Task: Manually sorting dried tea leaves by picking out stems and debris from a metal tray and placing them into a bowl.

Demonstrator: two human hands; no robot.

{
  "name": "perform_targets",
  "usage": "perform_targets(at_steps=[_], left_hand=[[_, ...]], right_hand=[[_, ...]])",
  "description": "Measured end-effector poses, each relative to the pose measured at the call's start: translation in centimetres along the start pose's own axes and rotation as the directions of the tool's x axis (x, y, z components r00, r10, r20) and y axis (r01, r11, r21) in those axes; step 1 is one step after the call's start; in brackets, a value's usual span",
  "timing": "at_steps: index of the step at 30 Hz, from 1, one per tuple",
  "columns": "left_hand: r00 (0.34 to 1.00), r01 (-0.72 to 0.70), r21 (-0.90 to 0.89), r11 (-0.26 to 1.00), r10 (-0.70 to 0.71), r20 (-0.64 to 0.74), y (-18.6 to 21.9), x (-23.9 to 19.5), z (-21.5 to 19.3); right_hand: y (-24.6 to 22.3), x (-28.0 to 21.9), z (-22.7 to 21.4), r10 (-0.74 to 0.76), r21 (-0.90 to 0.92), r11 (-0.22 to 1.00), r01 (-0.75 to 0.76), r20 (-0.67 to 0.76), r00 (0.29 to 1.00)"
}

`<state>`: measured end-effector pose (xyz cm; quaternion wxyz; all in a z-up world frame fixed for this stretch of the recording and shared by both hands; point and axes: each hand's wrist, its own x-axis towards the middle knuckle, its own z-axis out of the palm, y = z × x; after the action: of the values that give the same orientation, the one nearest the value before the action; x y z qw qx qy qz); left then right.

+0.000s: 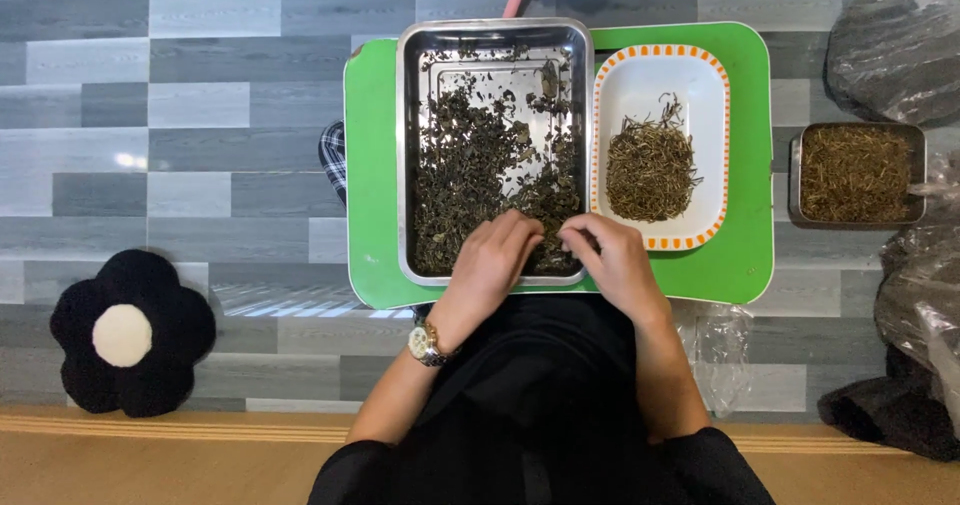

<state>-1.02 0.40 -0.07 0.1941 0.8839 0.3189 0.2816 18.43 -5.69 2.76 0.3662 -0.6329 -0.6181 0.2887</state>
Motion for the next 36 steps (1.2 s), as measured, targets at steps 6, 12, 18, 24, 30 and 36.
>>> perform_targets(at_steps=[6,12,18,24,30,36], left_hand=[[0.978,0.128,0.131,0.983,-0.147,0.148,-1.4,-0.4,-4.4],[0.898,0.21,0.405,0.89,-0.339,0.281,-1.8,-0.9,-4.6],[0.873,0.228,0.397,0.889,-0.367,0.321,-1.8,0.3,-3.0],[0.858,0.227,0.446,0.866,-0.395,0.328,-2.6,0.2,-1.6],[0.865,0.157,0.504,0.849,-0.365,0.346,-3.5,-0.5,-0.7],[0.91,0.136,0.459,0.878,-0.294,0.293,-3.7,0.1,-1.5]], right_hand=[[5.0,-0.6,-3.1,-0.035,-0.121,0.993,0.011,-0.19,0.981],[5.6,-0.2,-6.3,-0.11,-0.305,0.952,-0.009,-0.37,0.922],[2.3,-0.3,-4.7,-0.229,-0.458,0.876,0.149,-0.124,0.965],[-2.9,1.4,-0.7,-0.167,-0.673,0.629,0.39,0.373,0.913],[-0.4,3.3,1.8,-0.044,-0.727,0.567,0.387,0.443,0.896],[2.6,3.9,4.9,-0.198,-0.625,0.637,0.452,0.433,0.879]])
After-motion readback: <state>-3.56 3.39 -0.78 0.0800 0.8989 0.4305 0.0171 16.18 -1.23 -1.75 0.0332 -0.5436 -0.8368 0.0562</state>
